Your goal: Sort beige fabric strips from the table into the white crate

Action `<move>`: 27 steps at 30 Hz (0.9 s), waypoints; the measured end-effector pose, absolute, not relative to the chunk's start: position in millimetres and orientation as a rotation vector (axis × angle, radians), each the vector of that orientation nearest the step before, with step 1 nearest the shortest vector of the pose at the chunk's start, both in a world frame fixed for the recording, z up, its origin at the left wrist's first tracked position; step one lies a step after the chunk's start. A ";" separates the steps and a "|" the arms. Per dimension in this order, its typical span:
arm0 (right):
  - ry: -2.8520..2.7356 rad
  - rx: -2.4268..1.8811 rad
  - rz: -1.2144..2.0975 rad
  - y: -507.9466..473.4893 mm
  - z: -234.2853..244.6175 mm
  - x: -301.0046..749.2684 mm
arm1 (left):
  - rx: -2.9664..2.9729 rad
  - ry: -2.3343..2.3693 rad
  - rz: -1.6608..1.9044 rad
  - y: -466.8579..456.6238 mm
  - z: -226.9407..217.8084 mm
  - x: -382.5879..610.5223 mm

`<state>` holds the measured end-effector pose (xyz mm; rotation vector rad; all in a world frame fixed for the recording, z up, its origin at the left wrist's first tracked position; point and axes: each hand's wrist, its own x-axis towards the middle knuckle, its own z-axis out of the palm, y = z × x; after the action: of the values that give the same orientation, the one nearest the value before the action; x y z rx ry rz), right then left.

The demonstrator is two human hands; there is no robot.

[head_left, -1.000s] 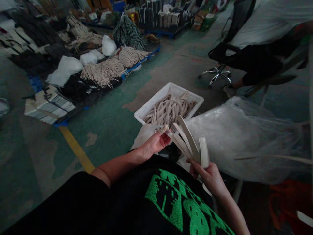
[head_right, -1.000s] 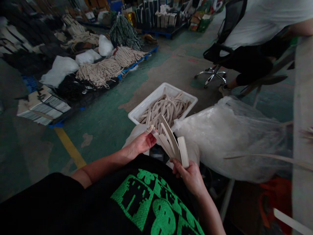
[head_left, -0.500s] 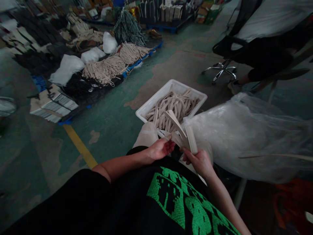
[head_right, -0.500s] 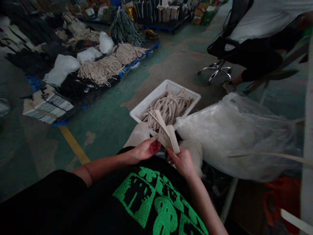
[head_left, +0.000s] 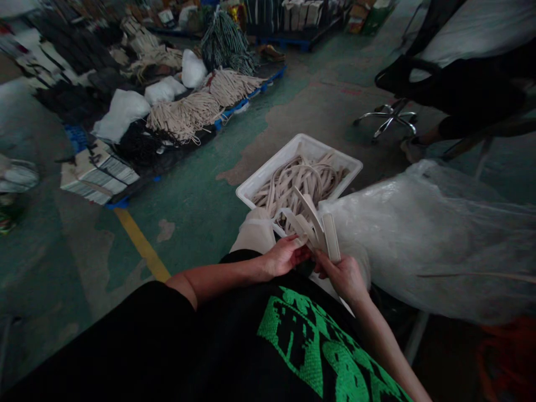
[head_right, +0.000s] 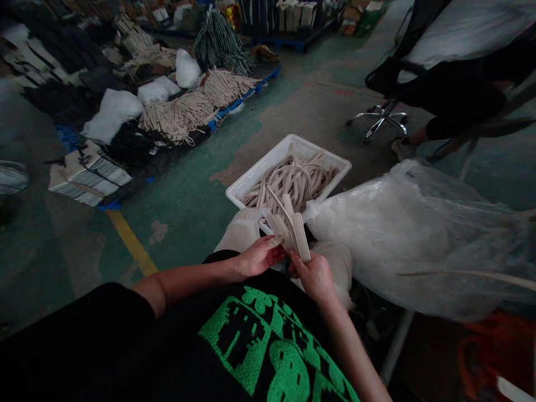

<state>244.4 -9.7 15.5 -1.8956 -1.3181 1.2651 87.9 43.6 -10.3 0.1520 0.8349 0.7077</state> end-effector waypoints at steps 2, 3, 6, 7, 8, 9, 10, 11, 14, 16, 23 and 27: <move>-1.334 -1.871 1.252 -8.8 13.9 246.1 | 0.187 0.859 0.751 48.4 -11.2 87.8; -1.346 -1.860 1.256 -10.5 13.4 248.9 | 0.195 0.872 0.776 52.2 -11.5 85.9; -1.389 -1.881 1.270 -22.2 14.6 261.5 | 0.157 0.915 0.870 64.4 -11.7 76.0; -1.396 -1.908 1.261 -26.4 16.0 265.1 | 0.139 0.926 0.899 67.0 -11.6 73.2; -1.399 -1.937 1.243 -29.5 18.0 267.2 | 0.127 0.933 0.919 68.2 -11.4 71.5; -1.400 -1.964 1.216 -30.8 20.4 267.4 | 0.126 0.932 0.924 67.9 -11.2 71.4; -1.399 -1.983 1.182 -30.1 23.2 265.7 | 0.137 0.923 0.914 66.3 -10.9 72.8; -1.399 -1.987 1.147 -27.3 25.9 262.4 | 0.154 0.909 0.891 63.9 -10.5 75.6; -1.387 -1.923 1.102 -11.3 31.8 249.8 | 0.204 0.872 0.816 57.6 -8.8 85.3; -1.386 -1.876 1.133 -2.3 32.4 246.0 | 0.218 0.877 0.817 57.6 -7.8 86.9; -1.481 -1.912 1.153 -0.8 27.8 248.2 | 0.283 0.936 0.853 56.7 -6.5 77.9; -1.437 -1.865 1.110 7.3 28.8 240.5 | 0.328 0.884 0.863 54.2 -3.7 87.6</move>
<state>240.5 7.3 28.8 -1.8649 -1.4369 1.1103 87.6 54.2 -3.7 0.3278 0.8843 0.8635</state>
